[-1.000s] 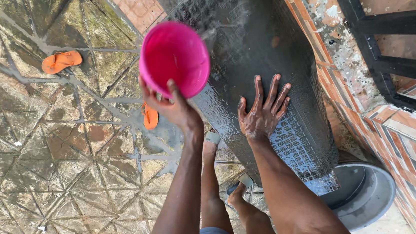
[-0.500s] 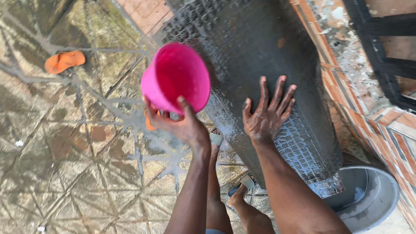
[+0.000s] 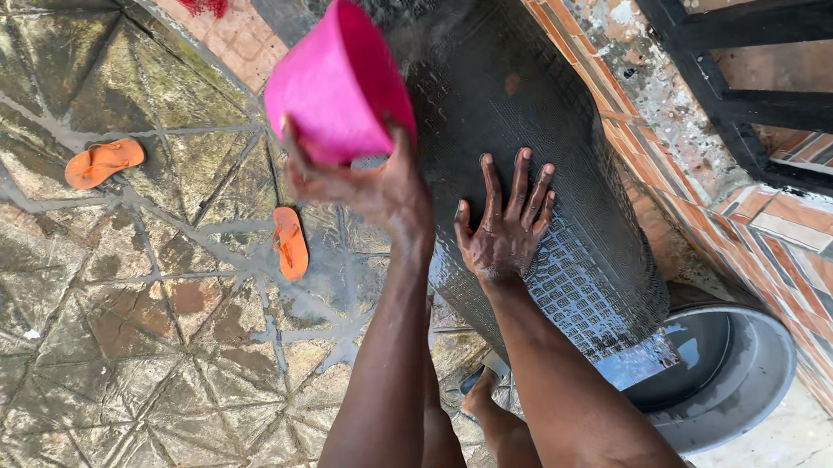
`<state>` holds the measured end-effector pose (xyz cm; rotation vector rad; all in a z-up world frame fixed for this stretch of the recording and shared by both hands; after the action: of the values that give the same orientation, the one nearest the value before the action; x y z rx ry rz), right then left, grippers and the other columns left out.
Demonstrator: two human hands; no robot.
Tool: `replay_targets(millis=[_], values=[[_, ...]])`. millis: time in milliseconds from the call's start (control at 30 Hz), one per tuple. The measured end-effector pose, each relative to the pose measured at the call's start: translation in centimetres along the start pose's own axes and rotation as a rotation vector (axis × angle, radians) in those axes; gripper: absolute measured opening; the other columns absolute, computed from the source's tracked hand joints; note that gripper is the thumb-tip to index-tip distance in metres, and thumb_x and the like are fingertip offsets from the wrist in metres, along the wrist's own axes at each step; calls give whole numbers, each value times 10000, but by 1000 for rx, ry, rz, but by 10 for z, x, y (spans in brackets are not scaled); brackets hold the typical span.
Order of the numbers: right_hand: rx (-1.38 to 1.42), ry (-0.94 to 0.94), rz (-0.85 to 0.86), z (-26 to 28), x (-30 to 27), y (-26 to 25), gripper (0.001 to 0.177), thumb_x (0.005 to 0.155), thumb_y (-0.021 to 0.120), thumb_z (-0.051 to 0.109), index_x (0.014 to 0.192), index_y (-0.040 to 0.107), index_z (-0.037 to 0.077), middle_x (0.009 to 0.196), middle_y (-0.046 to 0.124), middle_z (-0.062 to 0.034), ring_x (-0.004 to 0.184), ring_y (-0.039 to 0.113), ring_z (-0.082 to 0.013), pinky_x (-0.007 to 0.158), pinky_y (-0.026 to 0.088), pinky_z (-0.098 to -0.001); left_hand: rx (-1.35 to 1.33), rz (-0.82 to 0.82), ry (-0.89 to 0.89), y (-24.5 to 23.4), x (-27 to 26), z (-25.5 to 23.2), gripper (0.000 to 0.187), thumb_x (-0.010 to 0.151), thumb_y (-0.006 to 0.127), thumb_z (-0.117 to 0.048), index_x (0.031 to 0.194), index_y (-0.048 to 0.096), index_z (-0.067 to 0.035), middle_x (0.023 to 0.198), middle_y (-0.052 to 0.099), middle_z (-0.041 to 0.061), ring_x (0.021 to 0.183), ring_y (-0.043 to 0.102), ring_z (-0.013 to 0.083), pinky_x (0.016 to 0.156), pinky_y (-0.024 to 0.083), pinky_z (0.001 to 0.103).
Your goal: The person washes a mat by scrubbing it with a cloth, rinsing it with water from a bucket using a small pink bowl, and then hanging it on a clothesline with clips to dry.
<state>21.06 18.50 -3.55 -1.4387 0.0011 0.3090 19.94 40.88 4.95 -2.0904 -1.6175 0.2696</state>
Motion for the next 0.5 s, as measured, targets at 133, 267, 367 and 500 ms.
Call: replay_targets(millis=[133,267,367,500], values=[[-3,-10,4,1,-1,1,686,1036,543,464,1663,325,291,1741,118,-170,1587,30,-465,1248,141,-663,-268,-72,-205,-44,-10,39,939,873,832,-231,1600,245,-135,1555,195,204,1504,318,375,1192,397,635],[-25,-52,-72,5,-5,-5,651,1087,546,449,1676,336,267,1757,137,-164,1612,56,-463,1265,172,-666,161,-151,-314,-99,-19,87,911,898,831,-300,1601,291,-96,1534,261,229,1440,329,376,1160,444,609],[-27,-62,-93,6,-5,-7,650,1102,553,434,1685,324,260,1767,126,-164,1618,53,-473,1275,181,-668,268,-183,-291,-126,-25,106,881,945,828,-295,1620,302,-86,1538,296,231,1441,347,385,1207,386,623],[-41,-41,-35,3,-4,-3,681,1069,564,408,1687,331,245,1757,124,-186,1596,42,-485,1254,175,-683,93,-144,-217,-119,-22,108,969,864,843,-316,1590,239,-101,1491,207,247,1452,262,401,1199,341,616]])
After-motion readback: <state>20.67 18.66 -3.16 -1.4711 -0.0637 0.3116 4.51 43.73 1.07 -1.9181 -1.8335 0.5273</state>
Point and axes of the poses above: each hand's wrist, its own x-axis towards the middle knuckle, its own y-axis out of the palm, z = x × y, the point moved 10 cm from there along x, towards the middle knuckle
